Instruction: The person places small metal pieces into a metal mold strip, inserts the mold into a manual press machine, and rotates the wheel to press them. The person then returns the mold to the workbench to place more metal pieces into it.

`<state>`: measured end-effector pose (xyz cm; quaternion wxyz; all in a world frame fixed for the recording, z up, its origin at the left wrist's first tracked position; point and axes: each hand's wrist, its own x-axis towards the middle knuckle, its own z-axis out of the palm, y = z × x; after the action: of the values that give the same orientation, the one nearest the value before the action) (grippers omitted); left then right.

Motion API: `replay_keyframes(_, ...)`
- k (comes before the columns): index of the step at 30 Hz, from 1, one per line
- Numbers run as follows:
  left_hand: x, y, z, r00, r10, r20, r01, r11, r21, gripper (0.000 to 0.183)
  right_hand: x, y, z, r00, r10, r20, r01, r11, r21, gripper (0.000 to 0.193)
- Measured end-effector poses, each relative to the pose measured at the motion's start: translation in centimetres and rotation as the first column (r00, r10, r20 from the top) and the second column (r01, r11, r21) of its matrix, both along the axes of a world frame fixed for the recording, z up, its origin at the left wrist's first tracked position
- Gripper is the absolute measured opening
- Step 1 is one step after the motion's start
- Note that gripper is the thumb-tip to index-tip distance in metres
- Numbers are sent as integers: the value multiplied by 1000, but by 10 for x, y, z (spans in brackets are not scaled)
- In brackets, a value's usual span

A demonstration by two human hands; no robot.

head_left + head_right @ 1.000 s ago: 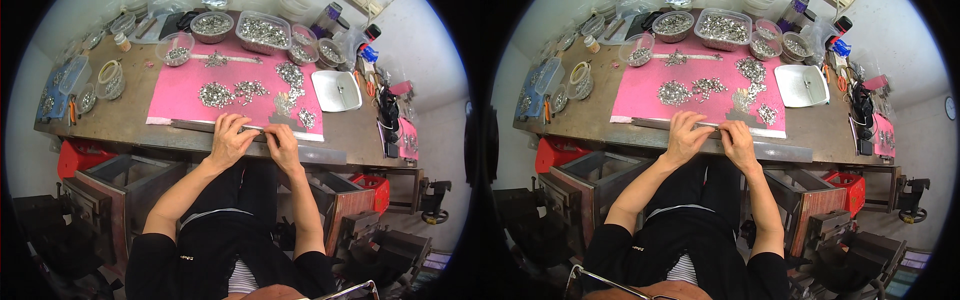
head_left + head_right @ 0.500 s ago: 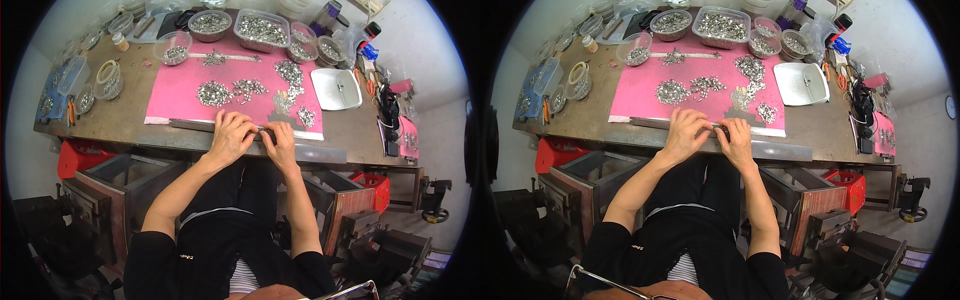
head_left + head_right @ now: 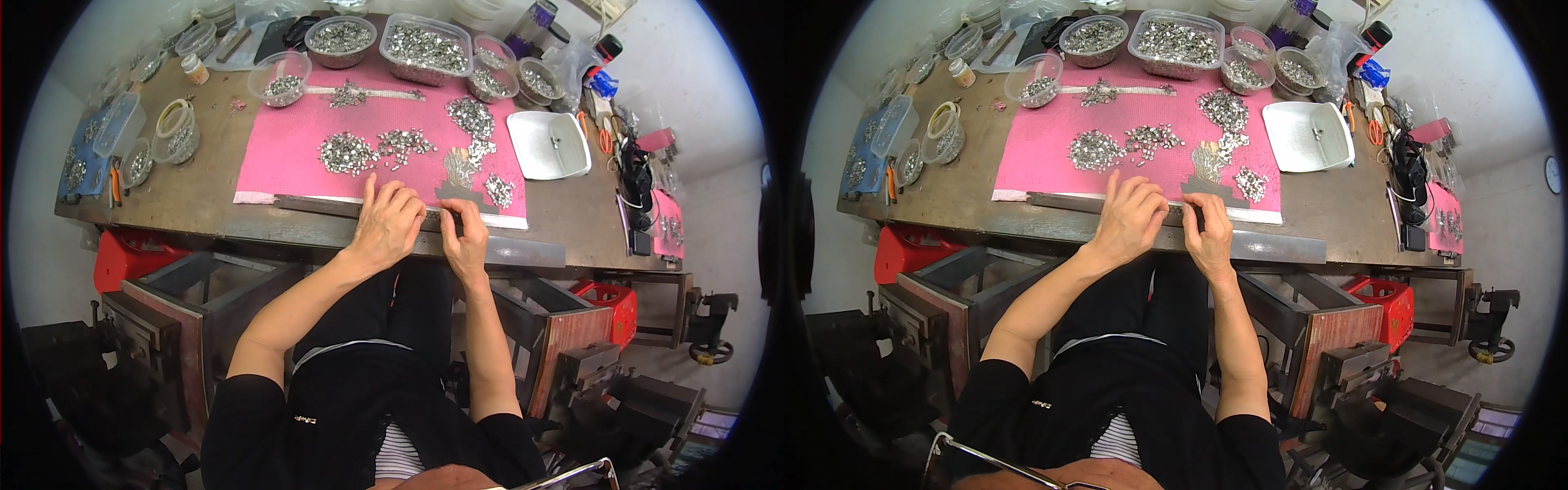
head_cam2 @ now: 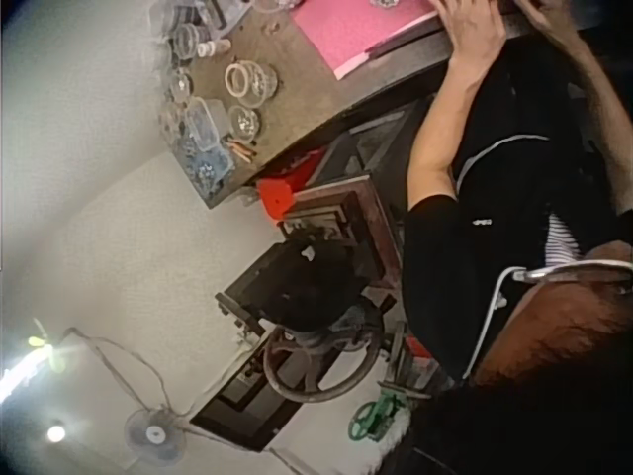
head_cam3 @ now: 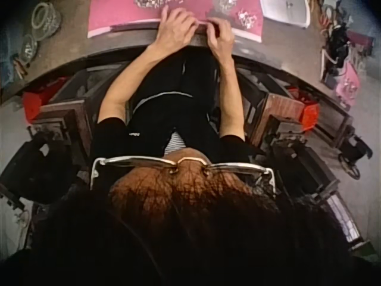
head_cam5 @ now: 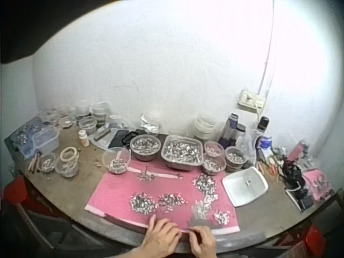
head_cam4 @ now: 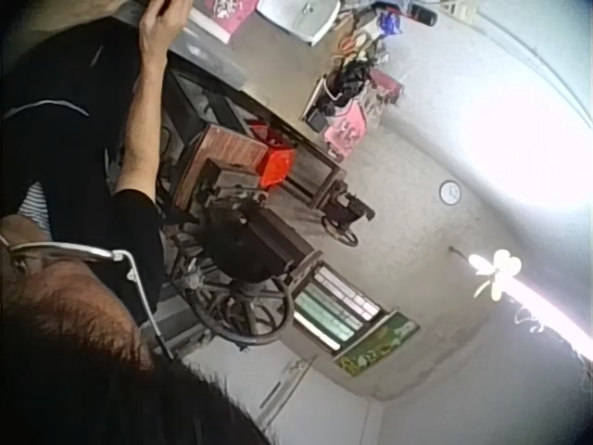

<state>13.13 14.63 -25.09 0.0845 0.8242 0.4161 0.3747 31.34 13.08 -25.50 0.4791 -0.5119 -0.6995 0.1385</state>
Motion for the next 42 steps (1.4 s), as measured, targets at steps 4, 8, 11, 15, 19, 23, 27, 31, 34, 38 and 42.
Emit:
replay_keyframes(4,5,-2,0,999,41,-19,-40,999,8,11,1,0,-1,1000,1,-2,-1,1000,-15,15)
replay_keyframes(8,6,-1,3,996,46,-80,-45,999,7,10,1,0,-1,1000,8,3,-8,1000,7,16)
replay_keyframes(11,7,-1,5,992,69,-103,-65,997,43,9,0,-1,0,1000,7,6,-7,1000,16,16)
replay_keyframes(15,5,-3,4,994,64,-90,-60,997,38,11,1,0,-2,1000,3,12,-4,999,33,16)
replay_keyframes(19,1,-1,2,997,67,38,-66,997,-25,13,1,0,-1,1000,-12,11,11,999,45,16)
replay_keyframes(23,-15,18,7,992,127,12,-126,992,-29,32,4,-1,-2,999,-33,-2,33,998,51,16)
replay_keyframes(27,-23,51,4,957,164,-238,-175,984,-25,60,1,12,3,992,5,125,-14,997,71,24)
replay_keyframes(31,-12,74,-2,922,76,-380,-128,985,-114,69,-3,63,10,943,105,315,-120,992,31,42)
replay_keyframes(34,2,69,6,918,-8,-396,-89,970,-225,65,-3,97,4,853,166,495,-153,986,-67,51)
replay_keyframes(38,-11,43,15,914,-168,-369,18,926,-378,64,-1,83,9,770,317,554,-233,948,-218,49)
replay_keyframes(42,-15,53,23,965,-36,-261,-33,966,-255,62,-1,84,22,804,293,517,-263,956,-131,48)
